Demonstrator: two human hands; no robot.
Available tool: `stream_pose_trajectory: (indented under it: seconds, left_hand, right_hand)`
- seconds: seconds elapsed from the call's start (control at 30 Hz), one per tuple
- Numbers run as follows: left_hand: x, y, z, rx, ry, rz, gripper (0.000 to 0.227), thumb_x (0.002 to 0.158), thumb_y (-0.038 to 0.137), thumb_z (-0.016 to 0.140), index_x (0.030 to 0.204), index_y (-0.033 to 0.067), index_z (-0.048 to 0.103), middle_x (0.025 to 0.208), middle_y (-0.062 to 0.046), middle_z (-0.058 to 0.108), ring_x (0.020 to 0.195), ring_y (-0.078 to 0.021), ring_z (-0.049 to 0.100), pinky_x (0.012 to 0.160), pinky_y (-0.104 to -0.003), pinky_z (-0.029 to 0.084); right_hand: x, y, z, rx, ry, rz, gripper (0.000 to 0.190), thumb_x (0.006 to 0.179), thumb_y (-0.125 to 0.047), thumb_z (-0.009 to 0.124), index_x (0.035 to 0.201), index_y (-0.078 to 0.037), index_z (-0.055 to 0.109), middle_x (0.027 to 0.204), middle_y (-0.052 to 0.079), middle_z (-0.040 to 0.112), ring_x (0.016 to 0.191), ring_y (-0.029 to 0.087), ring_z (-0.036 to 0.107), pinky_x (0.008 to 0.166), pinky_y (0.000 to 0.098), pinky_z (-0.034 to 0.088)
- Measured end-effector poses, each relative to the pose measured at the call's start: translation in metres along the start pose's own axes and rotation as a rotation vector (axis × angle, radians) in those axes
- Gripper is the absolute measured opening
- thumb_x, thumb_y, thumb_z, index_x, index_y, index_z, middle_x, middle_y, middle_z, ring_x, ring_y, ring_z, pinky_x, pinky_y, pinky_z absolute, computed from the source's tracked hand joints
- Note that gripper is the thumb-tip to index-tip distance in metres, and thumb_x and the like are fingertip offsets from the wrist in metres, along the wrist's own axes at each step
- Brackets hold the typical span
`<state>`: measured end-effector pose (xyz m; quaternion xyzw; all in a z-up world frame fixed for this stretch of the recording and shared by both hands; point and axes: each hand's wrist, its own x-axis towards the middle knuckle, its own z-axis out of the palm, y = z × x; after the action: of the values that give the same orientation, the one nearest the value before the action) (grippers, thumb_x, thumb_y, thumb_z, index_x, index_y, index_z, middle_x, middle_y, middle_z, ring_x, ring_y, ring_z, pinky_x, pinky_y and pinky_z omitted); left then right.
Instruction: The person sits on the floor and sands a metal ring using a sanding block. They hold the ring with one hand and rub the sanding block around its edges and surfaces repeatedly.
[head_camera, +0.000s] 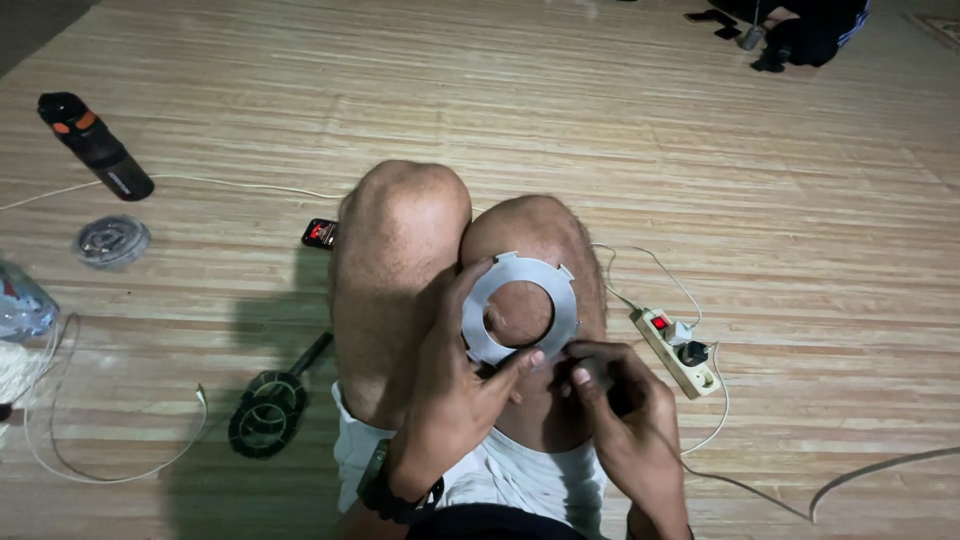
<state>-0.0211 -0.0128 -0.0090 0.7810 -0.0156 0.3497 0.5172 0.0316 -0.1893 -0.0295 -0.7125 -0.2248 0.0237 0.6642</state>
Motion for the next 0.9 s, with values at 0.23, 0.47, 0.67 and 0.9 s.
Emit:
stream_pose_trajectory:
  seconds: [0.23,0.47,0.67,0.9]
  left_hand:
    - [0.005,-0.002,-0.004,0.196,0.048,0.177,0.081,0.084,0.01,0.082,0.15,0.0013,0.036,0.148,-0.024,0.049,0.134,-0.0389,0.055,0.111,-0.047,0.049]
    - [0.009,0.005,0.001,0.297,-0.055,-0.071,0.102,0.067,0.029,0.095,0.151,0.0196,0.038,0.125,-0.02,0.055,0.088,-0.0373,0.072,0.066,-0.051,0.066]
    - [0.003,-0.002,-0.002,0.364,-0.187,-0.053,0.105,0.075,0.026,0.09,0.159,0.0201,0.028,0.131,-0.023,0.051,0.102,-0.038,0.067,0.082,-0.056,0.058]
    - [0.0,-0.002,0.002,0.26,-0.176,-0.048,0.093,0.083,0.02,0.082,0.158,0.0185,0.028,0.131,-0.026,0.052,0.089,-0.0388,0.072,0.075,-0.058,0.061]
  right_hand:
    - [0.003,0.007,-0.004,0.106,0.109,-0.024,0.011,0.093,0.008,0.063,0.104,0.007,0.06,0.092,0.017,0.075,0.08,0.02,0.07,0.078,0.0291,0.057]
    - [0.001,0.002,0.007,-0.066,0.112,-0.14,0.009,0.089,0.006,0.068,0.098,0.006,0.067,0.098,0.012,0.07,0.083,0.016,0.065,0.077,0.0258,0.053]
    - [0.004,0.002,0.019,-0.078,0.183,-0.1,0.015,0.089,0.003,0.073,0.086,0.001,0.058,0.08,0.007,0.063,0.068,0.011,0.056,0.063,0.0225,0.049]
    - [0.039,-0.008,0.03,-0.3,0.296,-0.318,0.036,0.09,-0.009,0.079,0.075,-0.007,0.046,0.073,0.001,0.046,0.064,0.01,0.041,0.06,0.0242,0.039]
